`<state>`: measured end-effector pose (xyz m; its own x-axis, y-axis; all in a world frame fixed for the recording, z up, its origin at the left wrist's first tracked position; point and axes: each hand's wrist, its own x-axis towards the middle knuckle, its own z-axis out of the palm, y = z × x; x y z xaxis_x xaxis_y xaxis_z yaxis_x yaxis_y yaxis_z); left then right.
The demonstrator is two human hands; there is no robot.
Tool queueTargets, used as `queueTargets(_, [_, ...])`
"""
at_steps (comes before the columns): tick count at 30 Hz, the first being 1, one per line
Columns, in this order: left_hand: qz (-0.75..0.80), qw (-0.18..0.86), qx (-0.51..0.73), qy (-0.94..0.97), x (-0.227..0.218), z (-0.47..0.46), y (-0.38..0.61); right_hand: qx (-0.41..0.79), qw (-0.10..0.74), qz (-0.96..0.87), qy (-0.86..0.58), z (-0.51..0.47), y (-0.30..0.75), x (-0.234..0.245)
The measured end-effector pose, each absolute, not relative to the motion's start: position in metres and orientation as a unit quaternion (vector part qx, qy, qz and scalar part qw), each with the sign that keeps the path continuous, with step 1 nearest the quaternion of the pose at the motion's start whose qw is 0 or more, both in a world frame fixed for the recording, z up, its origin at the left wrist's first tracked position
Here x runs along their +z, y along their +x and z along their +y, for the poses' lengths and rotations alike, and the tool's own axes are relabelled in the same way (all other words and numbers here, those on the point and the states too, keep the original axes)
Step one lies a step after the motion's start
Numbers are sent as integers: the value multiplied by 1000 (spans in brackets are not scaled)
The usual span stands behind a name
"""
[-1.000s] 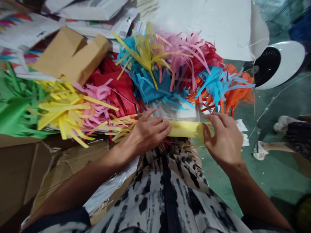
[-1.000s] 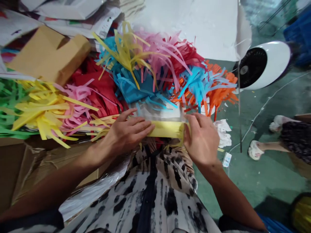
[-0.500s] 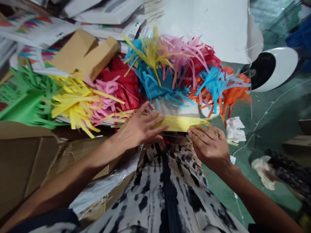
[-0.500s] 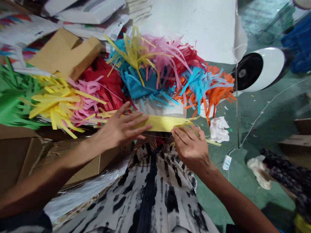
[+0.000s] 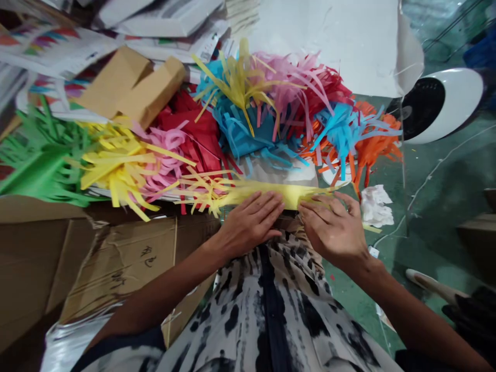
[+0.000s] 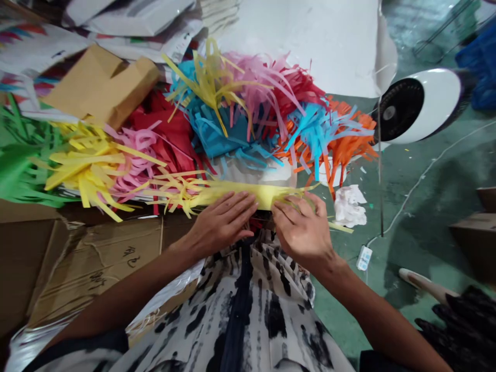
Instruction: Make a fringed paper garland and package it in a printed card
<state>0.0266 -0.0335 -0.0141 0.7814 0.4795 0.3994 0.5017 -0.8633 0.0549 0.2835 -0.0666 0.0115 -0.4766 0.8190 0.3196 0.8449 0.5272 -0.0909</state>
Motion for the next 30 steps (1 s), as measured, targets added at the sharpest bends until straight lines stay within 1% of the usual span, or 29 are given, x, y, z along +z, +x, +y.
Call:
queueTargets(4, [-283,8,-216,-934,-28,-47,26,-11,162,-859,-486,-68,276,8])
queueTargets(9, [-307,4,-251,-918,-25,-52,10,-3,132,-876,-464,-73,275,2])
queueTargets(11, [-328,-13,-250,-911,-23,-47,6,-19,148,-869,-471,-72,278,0])
queueTargets(13, [-350,-43,-251,-902,-19,-40,5,-21,184,-856,-483,-68,281,-1])
queueTargets(15, [-378,-71,-249,-889,-13,-34,4,7,219,-836,-503,-64,281,0])
queueTargets(17, [-412,-90,-245,-873,-6,-28,4,52,229,-817,-527,-60,279,2])
queueTargets(19, [-446,-109,-244,-854,-1,-24,4,84,212,-805,-548,-56,276,6])
queueTargets(21, [-476,-119,-250,-835,1,-22,6,92,183,-799,-566,-52,272,9])
queueTargets(26, [-505,-84,-219,-831,-1,-17,11,56,128,-797,-587,-46,264,11])
queueTargets(30, [-503,-59,-176,-844,-1,-13,14,26,113,-801,-587,-44,257,10])
